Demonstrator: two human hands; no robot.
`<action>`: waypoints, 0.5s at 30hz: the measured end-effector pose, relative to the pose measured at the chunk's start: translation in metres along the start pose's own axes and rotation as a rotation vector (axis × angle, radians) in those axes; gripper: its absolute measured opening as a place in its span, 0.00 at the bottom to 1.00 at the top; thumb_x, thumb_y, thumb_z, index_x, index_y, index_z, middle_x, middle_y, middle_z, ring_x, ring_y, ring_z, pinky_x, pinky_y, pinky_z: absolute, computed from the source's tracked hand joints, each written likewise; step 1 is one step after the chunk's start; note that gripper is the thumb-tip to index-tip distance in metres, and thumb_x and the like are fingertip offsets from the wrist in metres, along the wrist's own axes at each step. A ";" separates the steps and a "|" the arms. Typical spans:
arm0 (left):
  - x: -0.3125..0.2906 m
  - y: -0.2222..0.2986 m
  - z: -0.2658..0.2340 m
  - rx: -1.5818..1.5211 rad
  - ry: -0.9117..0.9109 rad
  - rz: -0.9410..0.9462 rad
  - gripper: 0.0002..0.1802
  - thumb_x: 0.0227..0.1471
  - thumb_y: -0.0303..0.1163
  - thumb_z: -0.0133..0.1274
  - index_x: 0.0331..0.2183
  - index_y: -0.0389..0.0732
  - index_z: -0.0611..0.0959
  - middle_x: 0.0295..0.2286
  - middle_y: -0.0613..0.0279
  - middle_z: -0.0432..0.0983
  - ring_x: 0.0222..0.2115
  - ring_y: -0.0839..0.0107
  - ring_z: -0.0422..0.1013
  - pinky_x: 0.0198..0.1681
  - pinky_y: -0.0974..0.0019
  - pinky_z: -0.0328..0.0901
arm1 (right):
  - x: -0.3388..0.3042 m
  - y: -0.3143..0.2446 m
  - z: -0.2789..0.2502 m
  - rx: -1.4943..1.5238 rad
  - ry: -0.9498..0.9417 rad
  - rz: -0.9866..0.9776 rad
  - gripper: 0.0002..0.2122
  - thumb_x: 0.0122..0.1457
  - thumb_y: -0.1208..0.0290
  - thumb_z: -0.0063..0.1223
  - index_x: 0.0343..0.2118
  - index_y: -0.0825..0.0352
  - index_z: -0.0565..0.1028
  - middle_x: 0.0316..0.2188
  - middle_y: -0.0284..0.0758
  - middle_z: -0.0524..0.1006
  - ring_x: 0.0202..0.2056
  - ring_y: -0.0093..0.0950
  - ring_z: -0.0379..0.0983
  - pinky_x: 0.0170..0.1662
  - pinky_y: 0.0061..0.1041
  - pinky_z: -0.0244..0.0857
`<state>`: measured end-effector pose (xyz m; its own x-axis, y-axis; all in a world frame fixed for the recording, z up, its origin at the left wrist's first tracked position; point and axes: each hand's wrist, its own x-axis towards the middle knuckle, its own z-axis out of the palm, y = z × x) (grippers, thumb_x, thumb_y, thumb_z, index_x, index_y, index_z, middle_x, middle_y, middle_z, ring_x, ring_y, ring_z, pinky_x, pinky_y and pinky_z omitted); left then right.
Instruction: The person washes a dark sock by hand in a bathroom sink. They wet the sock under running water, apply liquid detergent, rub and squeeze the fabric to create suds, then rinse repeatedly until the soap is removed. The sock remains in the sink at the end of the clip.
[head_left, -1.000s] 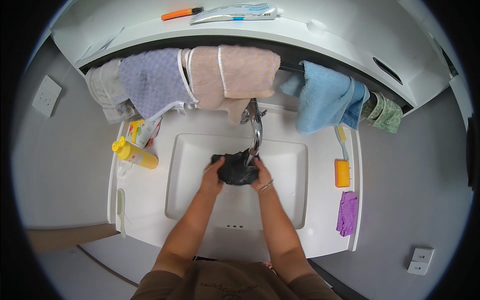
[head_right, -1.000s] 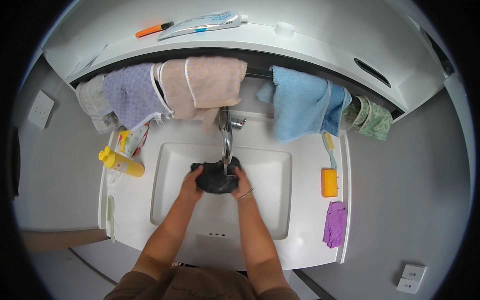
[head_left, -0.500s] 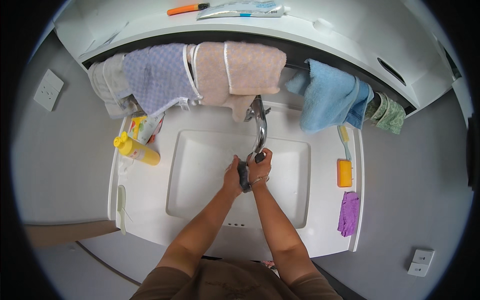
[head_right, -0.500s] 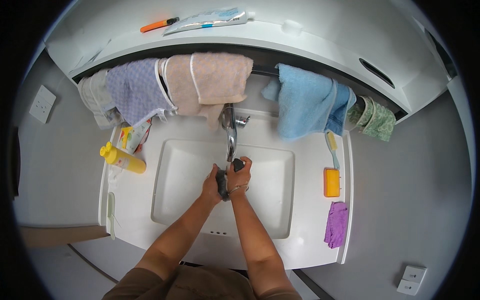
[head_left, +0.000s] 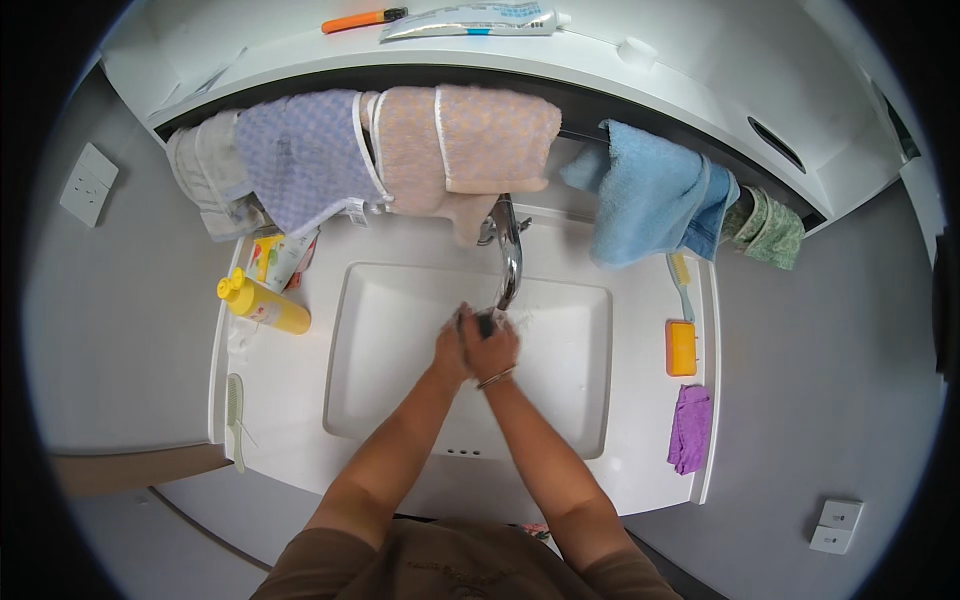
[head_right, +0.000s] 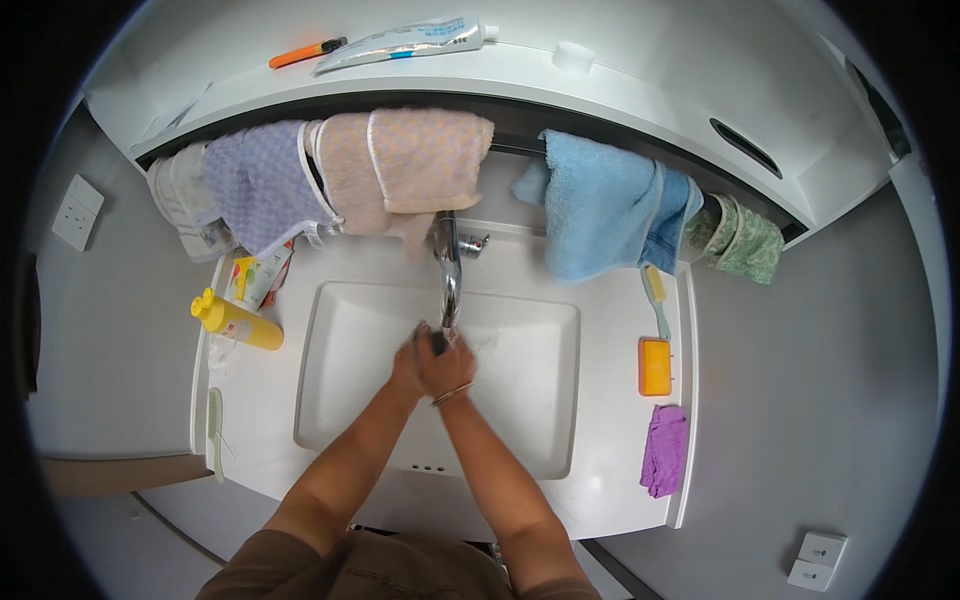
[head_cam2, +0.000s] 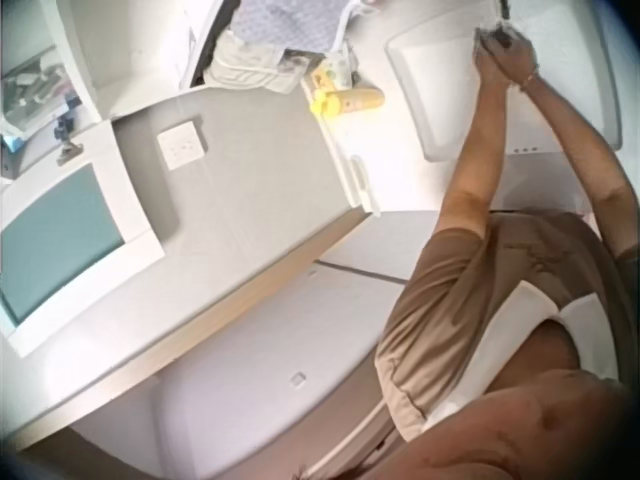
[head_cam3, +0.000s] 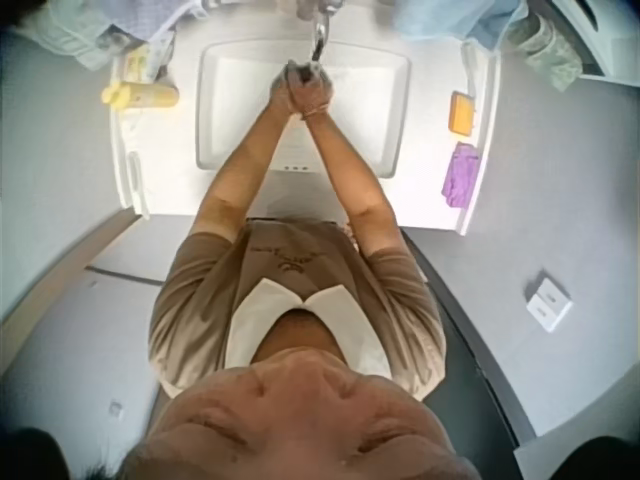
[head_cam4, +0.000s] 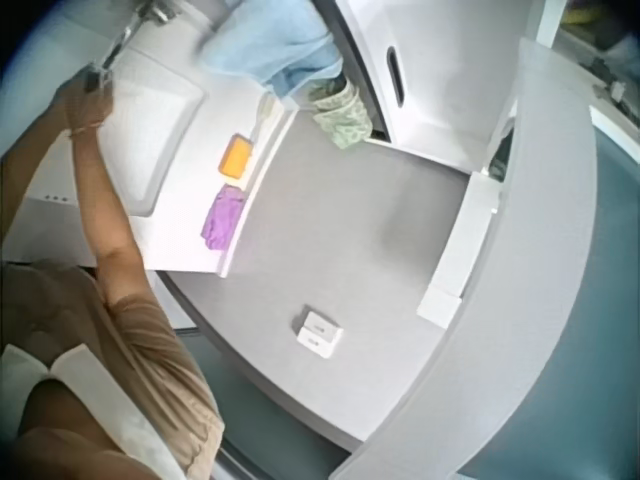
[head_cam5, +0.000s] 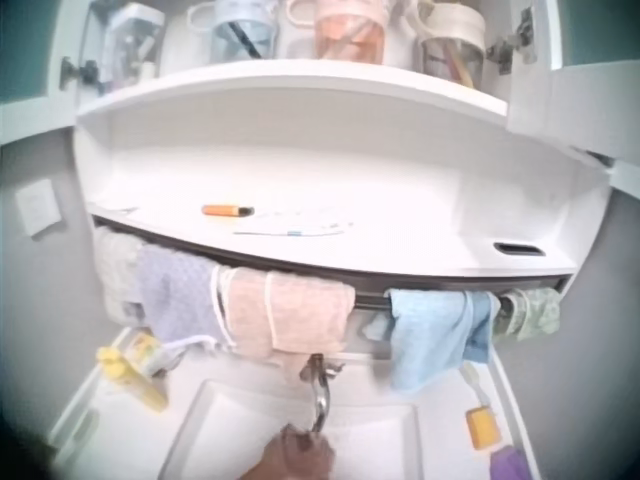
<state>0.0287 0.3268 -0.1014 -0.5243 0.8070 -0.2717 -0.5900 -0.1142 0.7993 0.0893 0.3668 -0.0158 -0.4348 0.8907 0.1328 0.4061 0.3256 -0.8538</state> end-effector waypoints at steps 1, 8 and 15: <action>0.005 -0.008 -0.016 -0.479 -0.147 -0.090 0.18 0.55 0.46 0.39 0.31 0.41 0.74 0.25 0.59 0.71 0.28 0.65 0.68 0.32 0.61 0.66 | -0.012 -0.005 0.007 -0.020 0.023 -0.125 0.16 0.47 0.55 0.52 0.25 0.65 0.70 0.23 0.44 0.73 0.27 0.44 0.70 0.31 0.39 0.64; -0.018 0.048 0.011 -0.406 0.166 -0.449 0.17 0.52 0.40 0.45 0.40 0.39 0.73 0.39 0.57 0.71 0.39 0.62 0.68 0.45 0.60 0.64 | 0.058 0.089 -0.002 0.054 -0.095 0.464 0.15 0.55 0.61 0.45 0.34 0.70 0.72 0.24 0.42 0.75 0.27 0.39 0.73 0.31 0.35 0.67; -0.033 0.094 -0.029 0.148 0.238 -0.132 0.19 0.50 0.23 0.43 0.46 0.45 0.71 0.36 0.60 0.71 0.34 0.69 0.70 0.37 0.65 0.68 | 0.051 0.084 -0.057 0.924 -0.294 0.828 0.15 0.53 0.67 0.52 0.45 0.53 0.69 0.26 0.28 0.74 0.19 0.15 0.66 0.12 0.16 0.53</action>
<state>-0.0272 0.2730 -0.0327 -0.5886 0.6486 -0.4826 -0.5758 0.0827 0.8134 0.1468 0.4570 -0.0518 -0.5301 0.5786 -0.6198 -0.0167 -0.7380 -0.6746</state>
